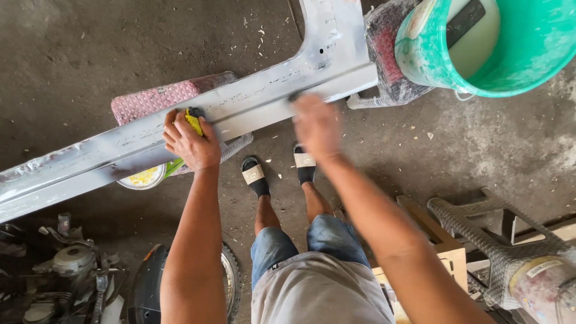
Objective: Sanding a metal car part with sandpaper and water to prepare it for painting.
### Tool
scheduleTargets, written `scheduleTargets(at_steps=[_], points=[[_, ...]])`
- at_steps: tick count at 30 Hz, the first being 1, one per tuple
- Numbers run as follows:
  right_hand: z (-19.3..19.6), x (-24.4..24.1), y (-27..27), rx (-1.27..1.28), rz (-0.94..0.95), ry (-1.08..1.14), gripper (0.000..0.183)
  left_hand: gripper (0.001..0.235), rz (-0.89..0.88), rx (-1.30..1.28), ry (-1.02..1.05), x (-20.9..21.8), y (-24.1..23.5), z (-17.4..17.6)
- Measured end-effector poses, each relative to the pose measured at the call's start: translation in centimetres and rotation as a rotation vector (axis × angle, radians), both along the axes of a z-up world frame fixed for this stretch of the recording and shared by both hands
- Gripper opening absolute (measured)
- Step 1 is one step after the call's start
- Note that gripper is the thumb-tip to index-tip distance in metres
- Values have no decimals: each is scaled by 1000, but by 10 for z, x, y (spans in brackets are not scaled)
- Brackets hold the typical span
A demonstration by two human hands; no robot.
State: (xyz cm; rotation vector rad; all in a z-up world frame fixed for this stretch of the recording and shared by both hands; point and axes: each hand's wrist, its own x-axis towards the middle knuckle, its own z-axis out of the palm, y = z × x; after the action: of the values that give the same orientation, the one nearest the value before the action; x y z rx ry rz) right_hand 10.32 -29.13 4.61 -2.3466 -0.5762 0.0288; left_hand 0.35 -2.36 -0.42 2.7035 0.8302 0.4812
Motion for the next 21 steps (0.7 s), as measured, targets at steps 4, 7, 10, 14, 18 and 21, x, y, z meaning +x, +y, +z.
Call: scheduleTargets(at_steps=[4,7,10,14,18,21], points=[[-36,32,-85,-80,-451,-202,28,40,50,-6,-10,0,-4,-2],[-28,27,-65,-45,-491,-150,32,41,67,-8,-5,6,-5,-1],[-23,-8,13,-65,-297,-263,31,40,46,9,57,3,0,-4],[-17,-54,93,-30,144,-76,19,43,-36,-16,92,-2,7,9],[-3,-33,69,-28,166,-22,30,44,-223,-6,150,-17,37,20],[-21,5,-8,-131,-251,-98,28,41,-39,40,182,-46,88,-17]])
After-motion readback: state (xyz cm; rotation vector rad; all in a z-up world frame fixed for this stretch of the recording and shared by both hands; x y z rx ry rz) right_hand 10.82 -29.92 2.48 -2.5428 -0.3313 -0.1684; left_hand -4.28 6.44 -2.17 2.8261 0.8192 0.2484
